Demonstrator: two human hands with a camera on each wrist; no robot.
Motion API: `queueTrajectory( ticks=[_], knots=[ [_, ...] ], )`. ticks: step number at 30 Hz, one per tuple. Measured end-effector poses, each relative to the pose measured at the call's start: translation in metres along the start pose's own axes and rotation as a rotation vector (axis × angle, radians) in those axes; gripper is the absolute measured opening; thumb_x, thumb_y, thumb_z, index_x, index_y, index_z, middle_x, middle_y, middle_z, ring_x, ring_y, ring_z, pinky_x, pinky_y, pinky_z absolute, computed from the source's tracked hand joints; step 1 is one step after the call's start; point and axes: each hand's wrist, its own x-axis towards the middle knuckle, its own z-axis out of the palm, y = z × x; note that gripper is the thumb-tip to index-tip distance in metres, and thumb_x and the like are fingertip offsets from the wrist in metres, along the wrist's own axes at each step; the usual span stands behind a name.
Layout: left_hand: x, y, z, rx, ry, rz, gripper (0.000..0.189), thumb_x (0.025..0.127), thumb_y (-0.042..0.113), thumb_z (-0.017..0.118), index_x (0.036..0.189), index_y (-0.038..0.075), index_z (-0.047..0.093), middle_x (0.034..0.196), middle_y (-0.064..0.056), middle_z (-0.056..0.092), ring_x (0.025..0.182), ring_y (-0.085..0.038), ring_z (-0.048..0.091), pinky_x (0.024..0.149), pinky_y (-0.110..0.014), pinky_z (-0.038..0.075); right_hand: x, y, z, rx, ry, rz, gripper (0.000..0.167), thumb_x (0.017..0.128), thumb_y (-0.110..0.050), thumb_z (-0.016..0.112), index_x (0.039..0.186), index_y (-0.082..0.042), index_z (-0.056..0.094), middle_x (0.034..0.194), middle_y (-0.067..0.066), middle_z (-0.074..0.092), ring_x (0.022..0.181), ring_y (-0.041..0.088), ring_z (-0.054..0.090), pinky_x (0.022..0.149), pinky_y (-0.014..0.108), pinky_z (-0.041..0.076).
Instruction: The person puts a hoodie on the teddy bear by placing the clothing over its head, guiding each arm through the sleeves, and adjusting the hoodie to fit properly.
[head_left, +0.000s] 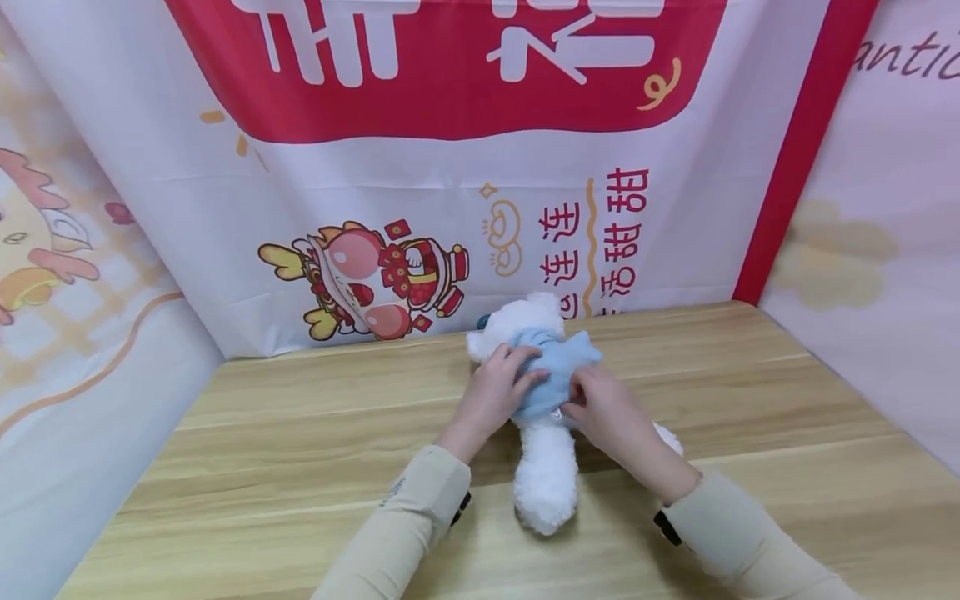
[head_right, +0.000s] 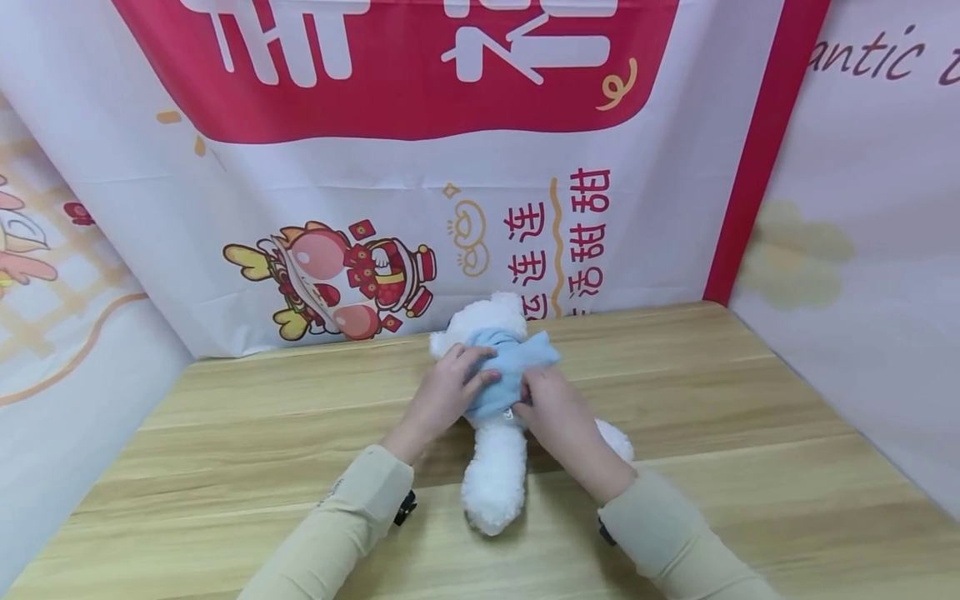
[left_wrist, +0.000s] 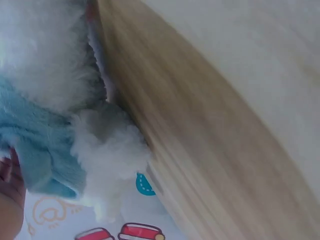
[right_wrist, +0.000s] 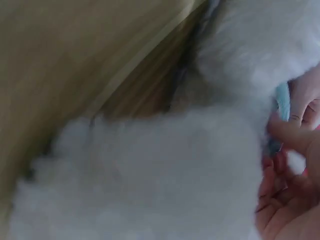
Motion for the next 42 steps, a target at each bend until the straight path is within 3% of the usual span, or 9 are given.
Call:
queueTrajectory(
  ticks=[3,5,11,13,18,24,31,37,42],
  knots=[
    [0.0,-0.003,-0.002,-0.112,-0.004,-0.052,0.037,0.092,0.03,0.06,0.123,0.009,0.058,0.101,-0.007,0.061,0.09,-0.017,0.059,0.081,-0.03,0.052,-0.002,-0.002,-0.002,0.072,-0.052,0.214,0.027,0.084,-0.023,0.071,0.065,-0.009,0.057,0.058,-0.002,0.048,0.053,0.01,0.042,0.049,0.024,0.034],
    [0.0,-0.006,-0.004,-0.143,0.006,-0.064,0.033,0.093,0.026,0.061,0.119,0.007,0.059,0.099,-0.008,0.061,0.091,-0.019,0.059,0.083,-0.033,0.052,-0.001,-0.002,-0.003,0.127,-0.073,0.287,0.028,0.085,-0.026,0.07,0.065,-0.008,0.064,0.055,-0.002,0.052,0.051,0.009,0.045,0.049,0.024,0.036],
    [-0.001,-0.012,-0.005,-0.072,0.068,-0.048,0.015,0.096,0.017,0.054,0.096,0.003,0.062,0.096,-0.013,0.058,0.09,-0.025,0.06,0.083,-0.037,0.052,0.004,0.007,-0.006,0.454,-0.129,0.421,0.024,0.092,-0.02,0.062,0.099,0.002,0.068,0.075,0.01,0.069,0.06,0.009,0.059,0.059,0.025,0.052],
    [-0.002,-0.015,-0.003,-0.068,0.082,-0.056,0.016,0.098,0.014,0.05,0.096,0.001,0.06,0.098,-0.015,0.058,0.093,-0.027,0.06,0.086,-0.039,0.052,0.005,0.012,-0.008,0.455,-0.109,0.399,0.025,0.091,-0.015,0.061,0.105,0.005,0.064,0.087,0.016,0.07,0.07,0.015,0.063,0.066,0.029,0.055],
    [-0.002,-0.018,-0.003,-0.11,0.104,-0.088,0.02,0.101,0.016,0.045,0.099,0.0,0.057,0.102,-0.016,0.061,0.097,-0.029,0.061,0.089,-0.04,0.051,0.007,0.02,-0.009,0.295,-0.125,0.273,0.028,0.089,-0.016,0.063,0.108,0.005,0.062,0.107,0.023,0.066,0.098,0.034,0.062,0.086,0.045,0.053],
    [-0.003,-0.013,-0.005,-0.135,0.002,-0.138,0.036,0.088,0.037,0.064,0.104,0.007,0.053,0.107,-0.01,0.054,0.095,-0.024,0.057,0.089,-0.038,0.05,0.006,0.025,0.002,0.266,-0.224,0.233,0.044,0.091,-0.025,0.062,0.119,0.007,0.052,0.116,0.029,0.061,0.106,0.042,0.059,0.089,0.049,0.051],
    [-0.003,-0.013,-0.01,0.058,0.093,-0.033,0.024,0.098,0.026,0.053,0.082,0.009,0.048,0.083,-0.005,0.05,0.068,-0.016,0.047,0.06,-0.027,0.044,0.003,0.024,0.009,0.31,-0.223,0.169,0.05,0.087,-0.021,0.068,0.122,0.007,0.047,0.121,0.029,0.058,0.112,0.043,0.056,0.095,0.053,0.047],
    [-0.011,-0.015,-0.016,0.059,0.045,0.047,0.032,0.085,0.037,0.067,0.095,0.01,0.053,0.092,-0.003,0.052,0.075,-0.014,0.051,0.068,-0.028,0.05,0.002,0.021,0.008,0.33,-0.214,0.181,0.049,0.087,-0.021,0.068,0.122,0.006,0.047,0.122,0.03,0.057,0.113,0.045,0.055,0.095,0.054,0.046],
    [-0.015,-0.013,-0.017,0.077,0.013,0.059,0.028,0.082,0.035,0.069,0.088,0.011,0.057,0.101,-0.004,0.054,0.078,-0.014,0.057,0.072,-0.026,0.054,0.002,0.019,0.009,0.316,-0.202,0.172,0.047,0.087,-0.021,0.068,0.119,0.006,0.047,0.118,0.03,0.059,0.11,0.043,0.057,0.093,0.053,0.047]
  ],
)
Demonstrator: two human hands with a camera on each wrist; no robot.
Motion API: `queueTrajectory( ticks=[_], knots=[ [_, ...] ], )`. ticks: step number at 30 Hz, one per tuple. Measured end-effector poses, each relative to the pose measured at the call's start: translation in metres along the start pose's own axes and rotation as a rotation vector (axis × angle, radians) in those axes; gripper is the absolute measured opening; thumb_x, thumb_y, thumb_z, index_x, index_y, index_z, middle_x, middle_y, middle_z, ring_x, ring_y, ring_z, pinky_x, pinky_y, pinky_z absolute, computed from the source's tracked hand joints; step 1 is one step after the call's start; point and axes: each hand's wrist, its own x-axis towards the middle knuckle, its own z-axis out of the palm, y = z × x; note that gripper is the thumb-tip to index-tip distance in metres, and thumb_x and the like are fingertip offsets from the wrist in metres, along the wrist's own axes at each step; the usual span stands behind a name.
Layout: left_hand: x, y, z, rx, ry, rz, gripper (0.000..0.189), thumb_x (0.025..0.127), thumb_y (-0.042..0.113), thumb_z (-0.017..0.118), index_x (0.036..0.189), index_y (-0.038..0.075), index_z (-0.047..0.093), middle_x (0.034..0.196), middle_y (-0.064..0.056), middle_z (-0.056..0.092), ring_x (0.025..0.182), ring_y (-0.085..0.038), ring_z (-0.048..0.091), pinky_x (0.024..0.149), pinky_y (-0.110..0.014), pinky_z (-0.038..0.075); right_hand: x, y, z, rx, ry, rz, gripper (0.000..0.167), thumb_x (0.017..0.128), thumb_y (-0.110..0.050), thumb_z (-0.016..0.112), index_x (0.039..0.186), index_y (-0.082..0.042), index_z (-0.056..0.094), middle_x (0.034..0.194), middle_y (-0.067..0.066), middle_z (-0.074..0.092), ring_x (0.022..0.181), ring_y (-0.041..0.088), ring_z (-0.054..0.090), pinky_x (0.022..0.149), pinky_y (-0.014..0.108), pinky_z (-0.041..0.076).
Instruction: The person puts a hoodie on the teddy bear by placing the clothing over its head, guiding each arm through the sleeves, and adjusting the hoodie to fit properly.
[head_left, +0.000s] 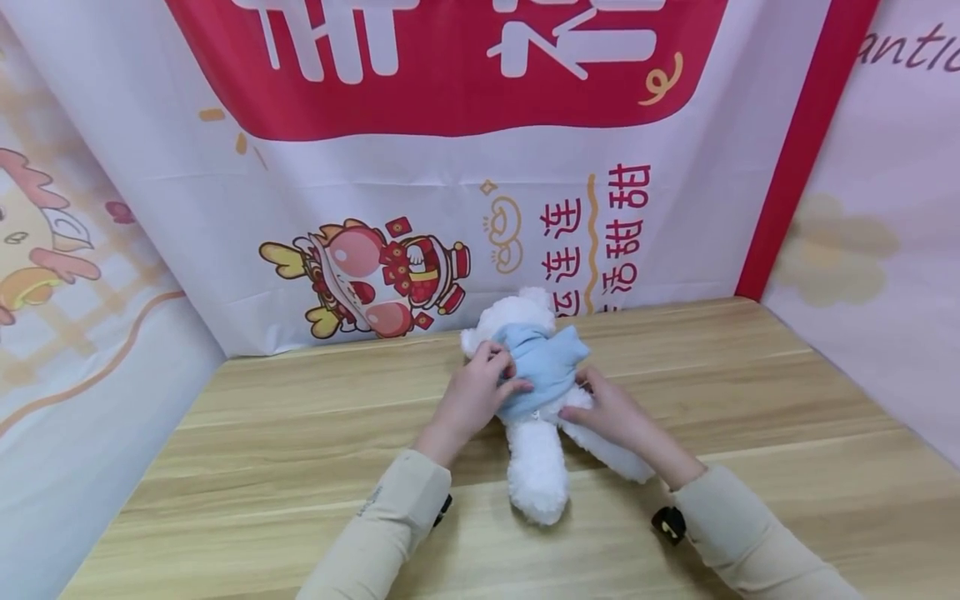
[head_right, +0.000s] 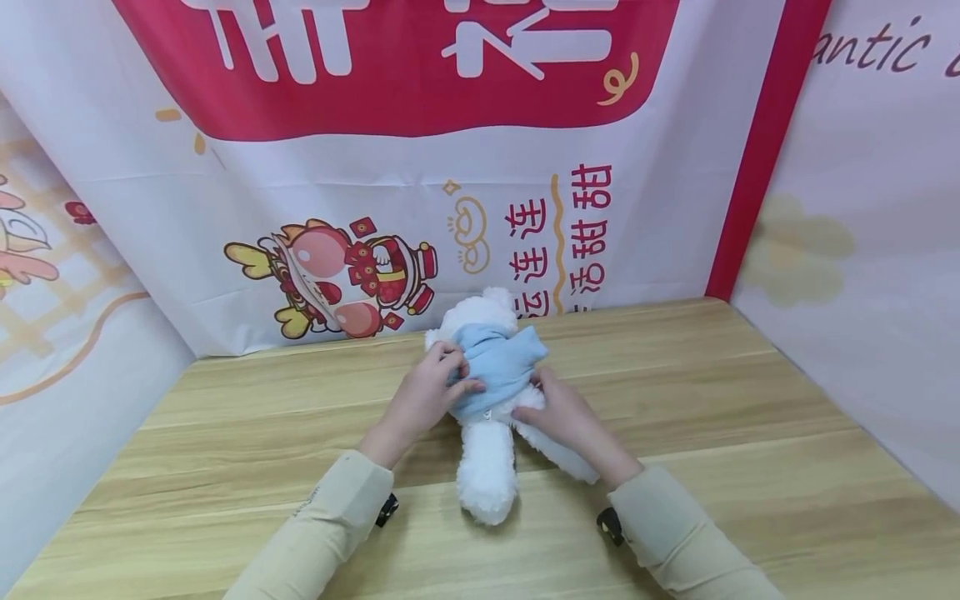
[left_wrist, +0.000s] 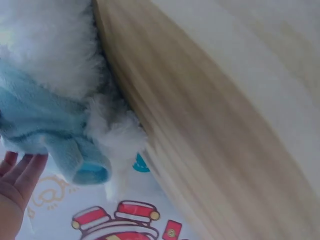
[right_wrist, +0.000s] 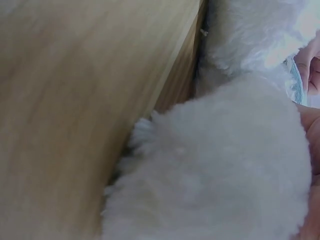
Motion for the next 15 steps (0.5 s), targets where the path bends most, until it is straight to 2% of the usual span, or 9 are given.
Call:
queueTrajectory(
  ticks=[3,6,12,15],
  knots=[
    [0.001,0.001,-0.001,0.038,0.004,0.025,0.025,0.086,0.034,0.065,0.084,0.011,0.057,0.101,-0.005,0.055,0.073,-0.015,0.058,0.069,-0.026,0.055,0.0,0.001,0.001,0.0,0.003,0.009,0.047,0.087,-0.022,0.068,0.119,0.005,0.048,0.12,0.029,0.059,0.111,0.043,0.057,0.094,0.053,0.047],
    [0.004,0.0,-0.002,0.052,0.015,0.027,0.021,0.089,0.03,0.063,0.087,0.011,0.057,0.097,-0.006,0.058,0.071,-0.016,0.057,0.067,-0.028,0.055,0.0,0.001,0.002,-0.002,0.0,0.008,0.049,0.087,-0.022,0.068,0.123,0.005,0.047,0.123,0.029,0.057,0.113,0.043,0.056,0.096,0.054,0.046],
    [0.012,-0.004,-0.007,0.008,-0.02,-0.08,0.021,0.096,0.03,0.053,0.085,0.013,0.049,0.071,-0.002,0.05,0.062,-0.015,0.048,0.055,-0.025,0.043,-0.001,0.0,0.004,-0.015,-0.01,-0.01,0.054,0.088,-0.02,0.067,0.129,0.007,0.043,0.129,0.031,0.053,0.118,0.046,0.053,0.1,0.055,0.044],
    [0.015,-0.004,-0.008,0.003,-0.022,-0.107,0.023,0.097,0.033,0.05,0.086,0.013,0.047,0.066,0.0,0.046,0.059,-0.015,0.046,0.053,-0.024,0.039,0.0,-0.001,0.003,-0.01,-0.013,-0.004,0.056,0.087,-0.02,0.068,0.13,0.007,0.042,0.129,0.032,0.053,0.118,0.047,0.052,0.1,0.055,0.043]
  ],
)
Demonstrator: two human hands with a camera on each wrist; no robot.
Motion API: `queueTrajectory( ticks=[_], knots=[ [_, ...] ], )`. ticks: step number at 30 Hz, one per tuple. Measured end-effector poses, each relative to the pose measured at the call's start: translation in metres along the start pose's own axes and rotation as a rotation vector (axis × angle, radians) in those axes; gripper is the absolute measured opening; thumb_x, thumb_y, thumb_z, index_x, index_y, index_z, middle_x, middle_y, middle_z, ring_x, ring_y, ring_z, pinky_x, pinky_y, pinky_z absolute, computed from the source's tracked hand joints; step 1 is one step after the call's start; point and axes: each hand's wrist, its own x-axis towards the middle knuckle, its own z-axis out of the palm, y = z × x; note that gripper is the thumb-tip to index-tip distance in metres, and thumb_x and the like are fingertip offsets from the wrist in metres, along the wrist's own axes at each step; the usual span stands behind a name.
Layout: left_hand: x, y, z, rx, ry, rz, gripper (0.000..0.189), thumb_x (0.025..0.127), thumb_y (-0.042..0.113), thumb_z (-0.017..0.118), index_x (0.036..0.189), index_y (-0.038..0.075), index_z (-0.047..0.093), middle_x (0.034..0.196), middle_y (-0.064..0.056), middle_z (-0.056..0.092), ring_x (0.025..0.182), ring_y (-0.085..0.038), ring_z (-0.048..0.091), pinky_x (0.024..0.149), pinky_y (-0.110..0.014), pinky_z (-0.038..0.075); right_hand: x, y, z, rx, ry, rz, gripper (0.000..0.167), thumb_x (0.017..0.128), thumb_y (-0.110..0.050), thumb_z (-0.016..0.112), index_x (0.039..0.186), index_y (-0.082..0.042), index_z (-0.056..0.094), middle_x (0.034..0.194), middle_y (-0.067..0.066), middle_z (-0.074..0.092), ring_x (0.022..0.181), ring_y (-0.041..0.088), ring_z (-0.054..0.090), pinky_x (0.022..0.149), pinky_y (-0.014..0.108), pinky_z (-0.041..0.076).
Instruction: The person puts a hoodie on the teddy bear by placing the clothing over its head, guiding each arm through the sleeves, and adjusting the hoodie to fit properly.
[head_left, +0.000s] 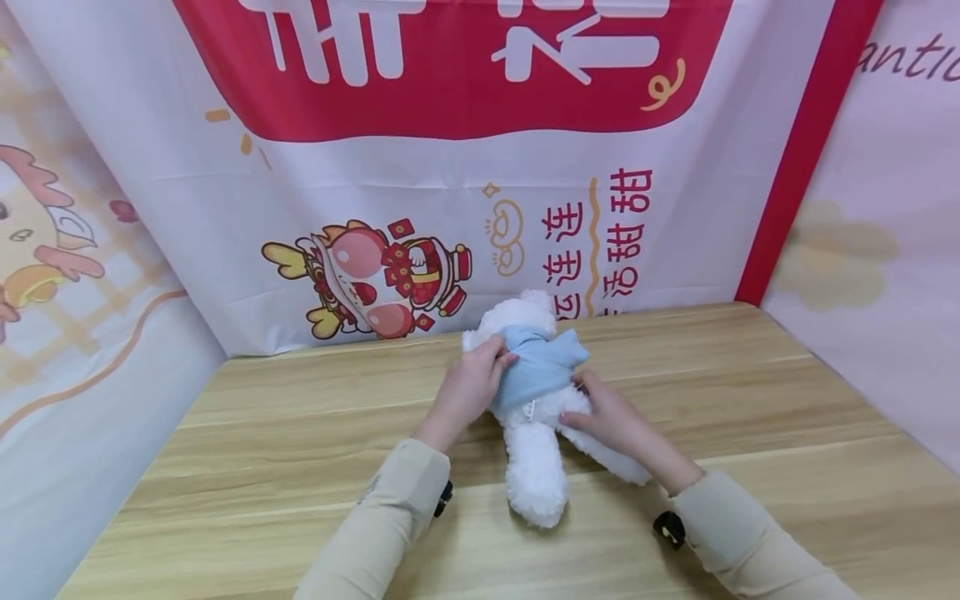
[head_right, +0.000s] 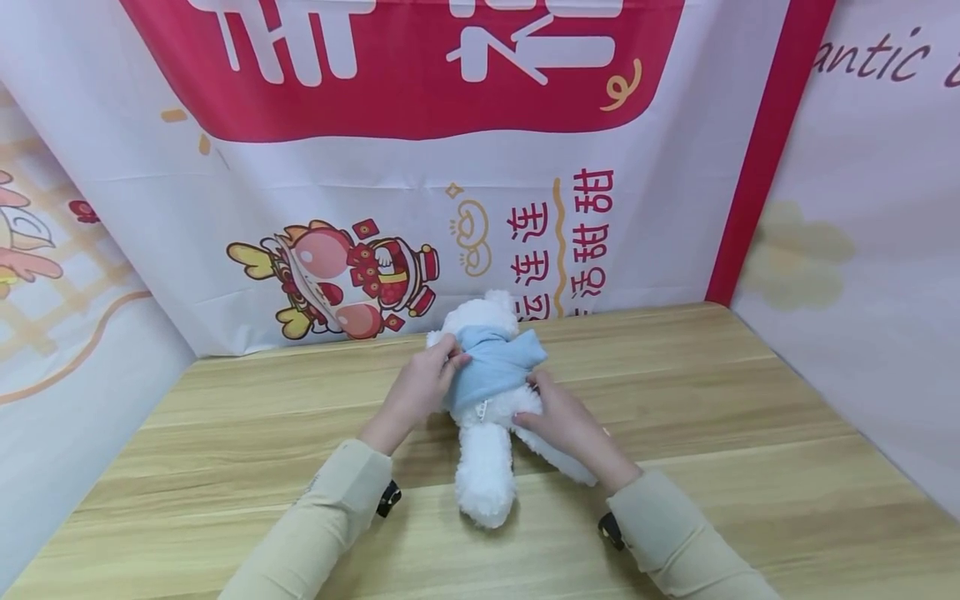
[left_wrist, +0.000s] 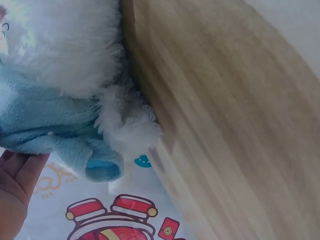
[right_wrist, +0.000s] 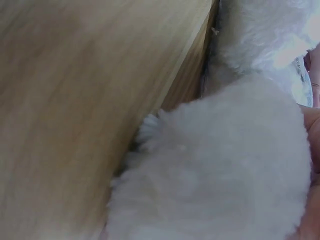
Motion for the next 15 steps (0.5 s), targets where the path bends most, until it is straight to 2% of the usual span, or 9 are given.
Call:
queueTrajectory(
  ticks=[5,11,15],
  knots=[
    [0.0015,-0.0009,0.0026,-0.019,0.014,-0.026,0.022,0.099,0.032,0.047,0.089,0.012,0.045,0.063,-0.001,0.043,0.056,-0.016,0.045,0.049,-0.023,0.037,0.0003,-0.0014,-0.0022,0.021,-0.013,0.027,0.057,0.087,-0.023,0.069,0.129,0.006,0.043,0.127,0.031,0.054,0.116,0.045,0.054,0.098,0.054,0.045],
    [0.0032,-0.0015,0.0056,-0.001,0.082,-0.048,0.023,0.099,0.03,0.048,0.089,0.01,0.044,0.062,-0.004,0.046,0.054,-0.019,0.044,0.048,-0.026,0.035,0.0002,-0.0043,-0.0019,0.021,-0.038,0.014,0.058,0.088,-0.024,0.068,0.13,0.007,0.042,0.128,0.031,0.053,0.117,0.045,0.053,0.099,0.054,0.045],
    [-0.0007,0.0021,0.005,0.004,0.104,-0.046,0.022,0.096,0.03,0.055,0.089,0.011,0.048,0.073,-0.005,0.053,0.064,-0.018,0.049,0.055,-0.027,0.041,0.0016,-0.0049,0.0016,0.033,0.043,0.01,0.05,0.09,-0.025,0.065,0.125,0.006,0.047,0.123,0.028,0.056,0.114,0.042,0.055,0.097,0.052,0.046]
  ],
)
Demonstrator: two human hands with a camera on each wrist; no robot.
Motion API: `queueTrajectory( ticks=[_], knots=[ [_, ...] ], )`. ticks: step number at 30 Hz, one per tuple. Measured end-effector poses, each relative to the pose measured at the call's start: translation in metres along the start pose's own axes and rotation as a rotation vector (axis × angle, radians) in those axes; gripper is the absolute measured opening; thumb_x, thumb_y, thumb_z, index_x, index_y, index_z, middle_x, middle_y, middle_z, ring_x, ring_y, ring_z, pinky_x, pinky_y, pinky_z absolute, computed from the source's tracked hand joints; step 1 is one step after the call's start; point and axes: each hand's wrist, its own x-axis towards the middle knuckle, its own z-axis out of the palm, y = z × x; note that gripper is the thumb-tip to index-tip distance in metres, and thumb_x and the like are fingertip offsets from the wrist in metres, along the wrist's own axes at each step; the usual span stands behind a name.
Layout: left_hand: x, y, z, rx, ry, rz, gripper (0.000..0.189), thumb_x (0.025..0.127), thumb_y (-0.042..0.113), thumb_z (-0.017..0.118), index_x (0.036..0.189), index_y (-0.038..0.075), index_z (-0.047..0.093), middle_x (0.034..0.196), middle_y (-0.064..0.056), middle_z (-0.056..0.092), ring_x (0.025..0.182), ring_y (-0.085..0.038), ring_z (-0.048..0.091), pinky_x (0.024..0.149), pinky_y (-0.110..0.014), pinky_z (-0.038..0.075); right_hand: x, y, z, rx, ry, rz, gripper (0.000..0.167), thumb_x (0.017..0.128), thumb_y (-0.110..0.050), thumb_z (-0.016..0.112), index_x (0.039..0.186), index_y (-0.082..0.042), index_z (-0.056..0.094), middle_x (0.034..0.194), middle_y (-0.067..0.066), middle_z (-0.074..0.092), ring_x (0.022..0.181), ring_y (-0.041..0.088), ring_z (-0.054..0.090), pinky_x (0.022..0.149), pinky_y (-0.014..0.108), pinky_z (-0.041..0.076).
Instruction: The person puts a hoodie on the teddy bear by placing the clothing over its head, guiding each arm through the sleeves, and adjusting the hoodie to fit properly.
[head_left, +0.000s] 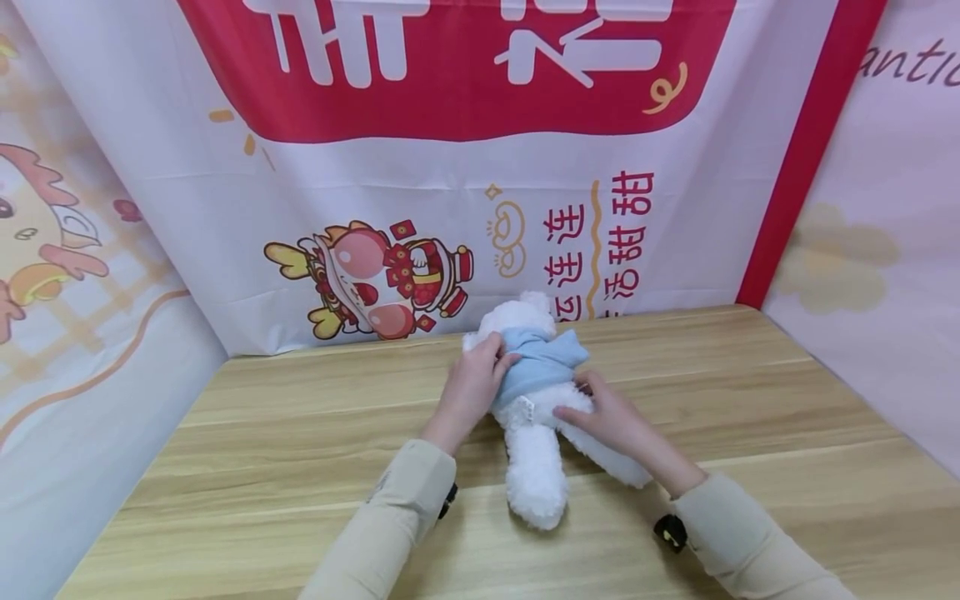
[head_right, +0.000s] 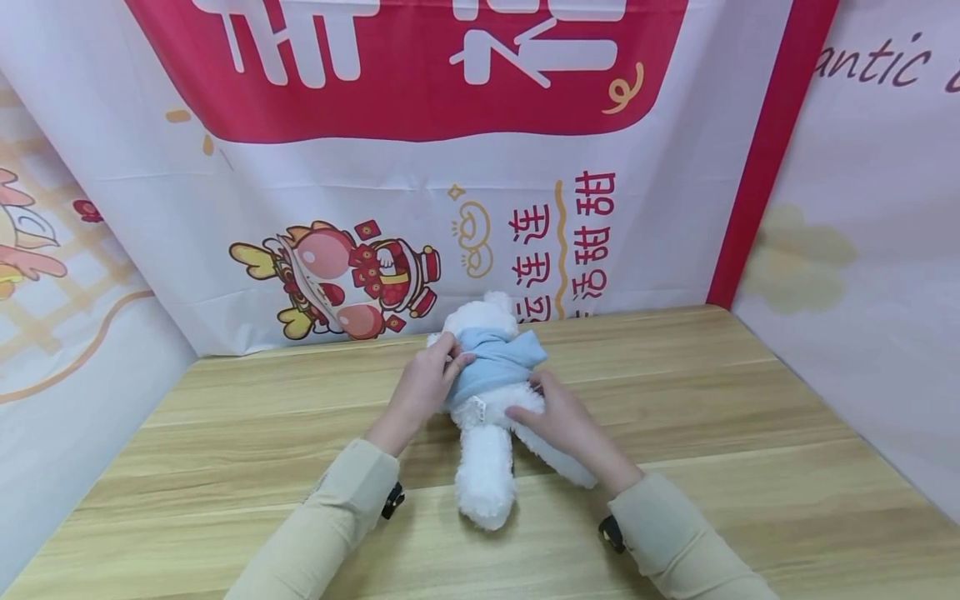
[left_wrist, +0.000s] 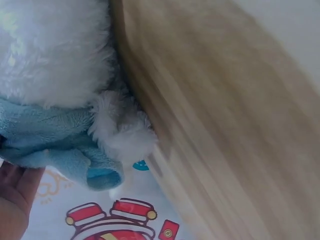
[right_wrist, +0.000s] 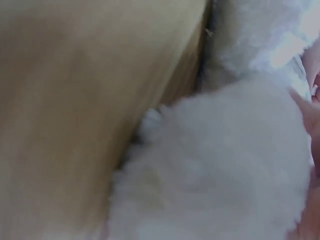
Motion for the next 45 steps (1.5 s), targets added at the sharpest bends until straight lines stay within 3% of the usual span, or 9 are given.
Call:
queueTrajectory(
  ticks=[6,9,12,20,27,32,38,42,45],
  knots=[
    [-0.023,-0.001,-0.009,0.103,0.131,0.106,0.02,0.091,0.028,0.065,0.087,0.01,0.055,0.082,-0.003,0.055,0.066,-0.013,0.051,0.054,-0.024,0.045,0.004,-0.01,0.006,-0.001,0.242,-0.204,0.014,0.088,-0.007,0.066,0.099,0.0,0.062,0.102,0.016,0.062,0.099,0.029,0.06,0.087,0.044,0.053],
    [-0.036,-0.005,-0.013,0.15,0.121,0.177,0.02,0.087,0.028,0.069,0.081,0.011,0.059,0.073,0.0,0.059,0.06,-0.012,0.054,0.052,-0.023,0.046,0.008,-0.014,0.006,-0.04,0.306,-0.282,0.007,0.086,0.0,0.065,0.092,-0.002,0.065,0.096,0.013,0.065,0.092,0.025,0.063,0.081,0.04,0.055],
    [-0.042,-0.008,-0.014,0.18,0.07,0.204,0.016,0.085,0.026,0.07,0.081,0.012,0.066,0.075,0.0,0.066,0.063,-0.013,0.062,0.057,-0.025,0.051,0.012,-0.014,0.004,-0.051,0.314,-0.266,0.007,0.086,0.002,0.064,0.09,-0.003,0.067,0.094,0.012,0.067,0.09,0.024,0.065,0.078,0.038,0.056],
    [-0.037,-0.003,-0.01,0.201,-0.068,0.168,0.017,0.081,0.026,0.075,0.085,0.012,0.067,0.08,0.0,0.069,0.071,-0.015,0.066,0.063,-0.029,0.053,0.015,-0.005,-0.004,-0.074,0.249,-0.184,0.01,0.084,0.0,0.067,0.094,0.0,0.067,0.096,0.016,0.066,0.084,0.027,0.067,0.074,0.037,0.057],
    [-0.034,-0.007,-0.006,0.009,-0.151,0.099,0.012,0.086,0.018,0.069,0.084,0.01,0.06,0.081,-0.002,0.063,0.073,-0.014,0.059,0.065,-0.027,0.051,0.015,-0.003,-0.005,-0.141,0.211,-0.264,0.018,0.081,0.0,0.066,0.099,0.0,0.063,0.096,0.015,0.062,0.081,0.025,0.067,0.07,0.03,0.058],
    [-0.029,-0.01,-0.007,-0.103,-0.19,0.088,0.008,0.09,0.014,0.063,0.085,0.009,0.06,0.079,-0.003,0.061,0.071,-0.012,0.054,0.064,-0.023,0.048,0.015,-0.002,-0.005,-0.29,0.269,-0.411,0.018,0.081,-0.005,0.07,0.098,-0.006,0.061,0.088,0.009,0.061,0.075,0.02,0.063,0.065,0.029,0.056],
    [-0.03,-0.001,-0.003,-0.011,-0.215,0.141,0.021,0.091,0.022,0.065,0.098,0.004,0.056,0.094,-0.01,0.058,0.084,-0.02,0.058,0.076,-0.034,0.053,0.016,0.002,-0.004,-0.391,0.33,-0.534,0.012,0.085,-0.002,0.065,0.096,-0.004,0.063,0.082,0.008,0.06,0.068,0.016,0.056,0.06,0.028,0.052],
    [-0.034,0.011,0.004,0.086,-0.192,0.064,0.047,0.081,0.027,0.075,0.11,0.0,0.05,0.104,-0.015,0.053,0.087,-0.026,0.059,0.079,-0.038,0.055,0.016,0.003,-0.004,-0.365,0.313,-0.533,0.01,0.086,-0.001,0.064,0.096,-0.003,0.064,0.085,0.009,0.062,0.073,0.019,0.061,0.064,0.03,0.054],
    [-0.034,0.016,0.009,0.15,-0.12,0.011,0.046,0.073,0.019,0.077,0.107,0.003,0.051,0.104,-0.014,0.052,0.079,-0.028,0.061,0.07,-0.039,0.055,0.015,0.005,-0.004,-0.316,0.251,-0.509,0.009,0.087,-0.002,0.063,0.095,-0.004,0.064,0.086,0.008,0.062,0.075,0.017,0.06,0.066,0.03,0.054]
  ],
)
